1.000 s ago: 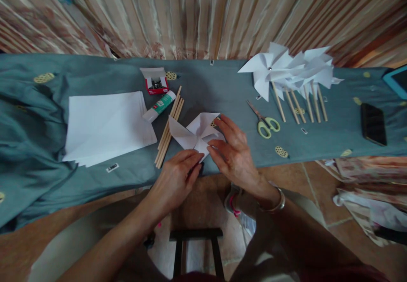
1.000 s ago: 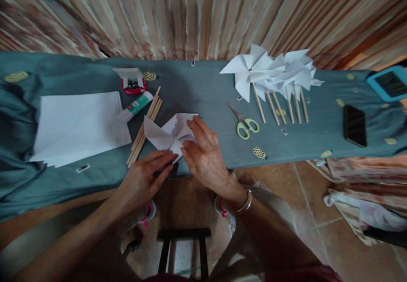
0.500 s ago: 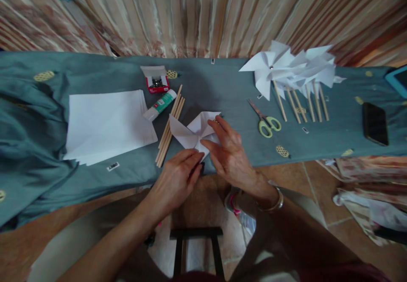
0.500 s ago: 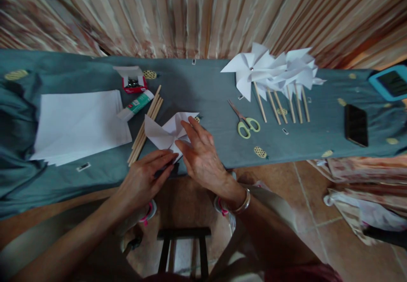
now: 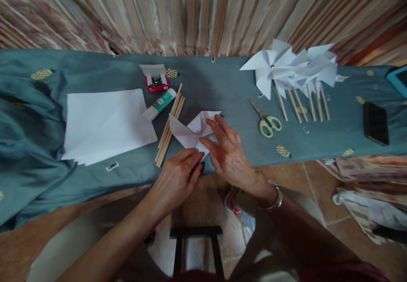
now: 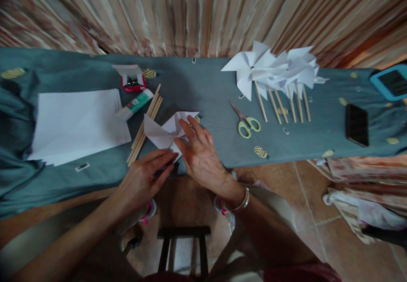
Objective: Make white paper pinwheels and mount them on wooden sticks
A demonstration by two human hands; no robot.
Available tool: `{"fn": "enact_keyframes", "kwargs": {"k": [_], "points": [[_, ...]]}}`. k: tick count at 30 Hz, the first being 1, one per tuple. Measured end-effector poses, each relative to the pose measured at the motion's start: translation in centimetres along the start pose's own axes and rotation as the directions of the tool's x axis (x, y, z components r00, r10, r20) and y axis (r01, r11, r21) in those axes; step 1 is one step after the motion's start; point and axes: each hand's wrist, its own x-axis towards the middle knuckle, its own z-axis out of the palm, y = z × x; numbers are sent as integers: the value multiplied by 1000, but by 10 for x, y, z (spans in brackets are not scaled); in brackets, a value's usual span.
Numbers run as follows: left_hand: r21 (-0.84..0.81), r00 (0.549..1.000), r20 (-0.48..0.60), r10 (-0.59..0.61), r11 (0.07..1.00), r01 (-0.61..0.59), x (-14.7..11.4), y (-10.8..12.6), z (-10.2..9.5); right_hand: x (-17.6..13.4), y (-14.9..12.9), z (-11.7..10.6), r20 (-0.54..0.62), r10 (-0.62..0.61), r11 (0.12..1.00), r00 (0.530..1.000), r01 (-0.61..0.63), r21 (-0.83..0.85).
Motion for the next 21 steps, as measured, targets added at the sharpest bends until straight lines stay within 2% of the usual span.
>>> {"fn": "enact_keyframes", "kwargs": {"k": [21], "points": [[-2, 1000, 4, 17, 1000, -17, 0, 0, 0, 3, -3, 3, 28, 26, 998, 999, -28, 59]]}}
